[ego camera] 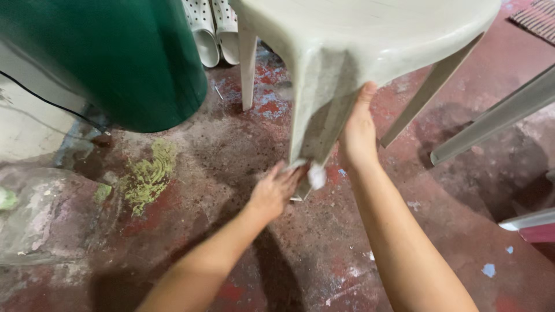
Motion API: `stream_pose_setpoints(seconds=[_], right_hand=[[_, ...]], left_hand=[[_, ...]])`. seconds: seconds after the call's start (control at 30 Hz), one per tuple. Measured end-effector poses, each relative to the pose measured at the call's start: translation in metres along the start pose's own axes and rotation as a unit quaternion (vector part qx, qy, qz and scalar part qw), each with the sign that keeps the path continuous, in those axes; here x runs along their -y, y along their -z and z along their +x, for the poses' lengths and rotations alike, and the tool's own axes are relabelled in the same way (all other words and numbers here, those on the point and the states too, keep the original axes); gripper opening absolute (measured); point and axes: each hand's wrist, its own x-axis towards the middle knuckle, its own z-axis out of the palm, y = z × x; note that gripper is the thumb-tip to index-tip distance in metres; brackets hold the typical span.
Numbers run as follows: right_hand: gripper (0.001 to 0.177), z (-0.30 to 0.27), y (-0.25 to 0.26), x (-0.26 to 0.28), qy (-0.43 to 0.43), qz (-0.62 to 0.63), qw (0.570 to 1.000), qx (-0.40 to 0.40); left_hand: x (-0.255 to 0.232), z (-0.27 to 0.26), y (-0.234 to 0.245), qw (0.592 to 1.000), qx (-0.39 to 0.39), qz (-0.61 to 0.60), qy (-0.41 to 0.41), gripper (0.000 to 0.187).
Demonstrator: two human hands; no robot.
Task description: The person wipes a beige plastic chair with a white cloth, cleaning the seat, backrest, and legs. They rotate and tilt the chair to reach different surfaces, then place it upright and continue wiping the legs and underside.
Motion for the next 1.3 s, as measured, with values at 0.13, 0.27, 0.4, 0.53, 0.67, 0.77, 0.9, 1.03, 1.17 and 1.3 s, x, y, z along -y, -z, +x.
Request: stream_pose_setpoints(seconds=[0.13, 0.27, 0.4, 0.53, 0.67, 0.77, 0.9, 1.03, 1.17, 1.3], right_hand=[[0.111, 0.011, 0.004, 0.012, 0.005, 0.056, 0.998, -0.013], [0.106, 0.01, 0.014, 0.037, 0.046, 0.16, 0.986, 0.015], [0.101, 0.0, 0.009, 0.063, 0.0, 0.179, 0.983, 0.036], [0.075, 0.008, 0.008, 0.07, 0.315, 0.107, 0.935, 0.12], [0.054, 0.016, -0.009, 0.024, 0.222, 0.159, 0.948, 0.162], [0.046, 0.033, -0.014, 0.0, 0.194, 0.156, 0.961, 0.122], [0.04, 0.057, -0.012, 0.006, 0.16, 0.142, 0.974, 0.074], [0.04, 0.076, -0.002, 0.025, 0.162, 0.17, 0.968, 0.082], [0.041, 0.082, -0.009, 0.034, 0.129, 0.276, 0.946, 0.112], [0.046, 0.085, -0.012, 0.04, 0.071, 0.267, 0.96, 0.055]], left_hand=[[0.024, 0.009, 0.047, 0.953, -0.269, -0.097, 0.102, 0.074], [0.012, 0.005, 0.057, 0.777, -0.43, -0.449, 0.095, 0.074], [0.0, 0.033, 0.069, 0.621, -0.377, -0.651, 0.22, 0.038], [0.021, 0.049, 0.095, 0.606, -0.437, -0.616, 0.248, 0.034], [0.049, 0.061, 0.128, 0.629, -0.447, -0.579, 0.264, 0.036], [0.057, 0.06, 0.134, 0.652, -0.455, -0.55, 0.256, 0.034], [0.049, 0.045, 0.112, 0.635, -0.504, -0.547, 0.21, 0.026], [0.046, 0.016, 0.093, 0.682, -0.483, -0.521, 0.175, 0.029], [0.06, 0.047, 0.125, 0.778, -0.537, -0.308, 0.103, 0.045], [0.041, 0.062, 0.124, 0.89, -0.414, -0.15, 0.115, 0.053]])
